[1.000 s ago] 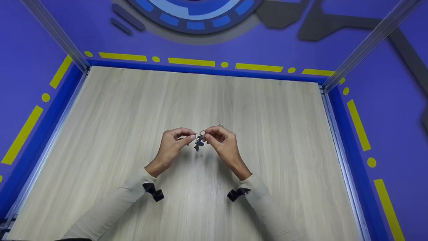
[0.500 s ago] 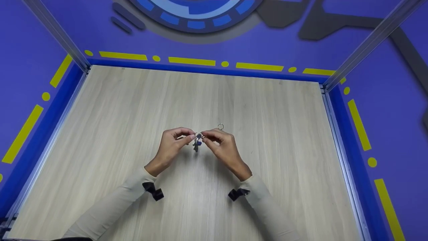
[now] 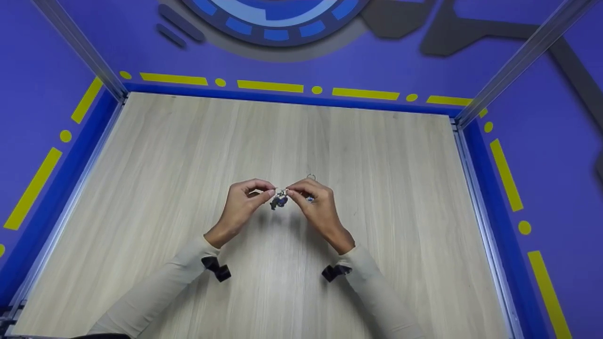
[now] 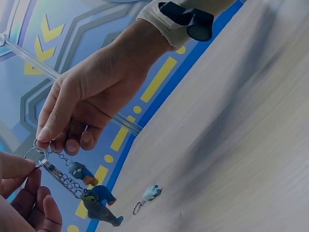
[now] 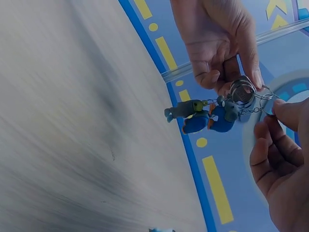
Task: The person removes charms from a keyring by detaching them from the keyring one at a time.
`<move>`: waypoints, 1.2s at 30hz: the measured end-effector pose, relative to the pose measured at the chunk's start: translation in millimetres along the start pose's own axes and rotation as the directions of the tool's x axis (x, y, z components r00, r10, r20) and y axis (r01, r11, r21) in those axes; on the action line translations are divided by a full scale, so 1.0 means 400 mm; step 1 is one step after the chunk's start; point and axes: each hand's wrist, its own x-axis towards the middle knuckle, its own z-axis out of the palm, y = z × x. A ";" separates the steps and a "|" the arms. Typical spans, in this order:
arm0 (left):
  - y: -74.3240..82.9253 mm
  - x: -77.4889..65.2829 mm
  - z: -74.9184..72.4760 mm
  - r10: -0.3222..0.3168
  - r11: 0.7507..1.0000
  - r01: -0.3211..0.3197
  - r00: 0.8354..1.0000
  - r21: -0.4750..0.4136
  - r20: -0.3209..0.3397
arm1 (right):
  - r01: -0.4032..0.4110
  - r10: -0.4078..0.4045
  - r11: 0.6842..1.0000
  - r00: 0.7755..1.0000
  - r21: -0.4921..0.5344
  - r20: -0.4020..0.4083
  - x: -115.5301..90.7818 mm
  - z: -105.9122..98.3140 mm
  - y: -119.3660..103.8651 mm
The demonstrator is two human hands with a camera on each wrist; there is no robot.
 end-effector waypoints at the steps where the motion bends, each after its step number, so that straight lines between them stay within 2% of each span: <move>1: -0.001 -0.001 0.001 0.007 1.000 -0.007 1.000 0.007 0.000 | -0.002 0.002 1.000 1.000 0.000 0.001 0.000 0.000 0.000; 11: 0.000 -0.005 0.010 0.127 0.984 -0.127 0.992 0.124 0.011 | 0.001 -0.002 1.000 1.000 -0.030 -0.013 -0.004 0.010 -0.012; 18: 0.002 -0.004 0.018 0.229 0.950 -0.228 0.973 0.214 0.023 | -0.010 0.003 0.994 0.998 -0.112 -0.057 -0.004 0.030 -0.034; 24: 0.000 -0.002 0.021 0.308 0.915 -0.304 0.951 0.264 0.026 | -0.003 -0.005 0.989 0.999 -0.148 -0.053 -0.005 0.034 -0.034; 29: -0.001 -0.002 0.023 0.356 0.891 -0.348 0.934 0.292 0.028 | -0.049 0.047 0.992 0.999 -0.119 -0.017 -0.005 0.024 -0.032; 36: -0.005 -0.002 0.024 0.373 0.888 -0.361 0.928 0.285 0.015 | -0.094 0.096 0.995 0.995 -0.040 0.040 0.001 0.011 -0.024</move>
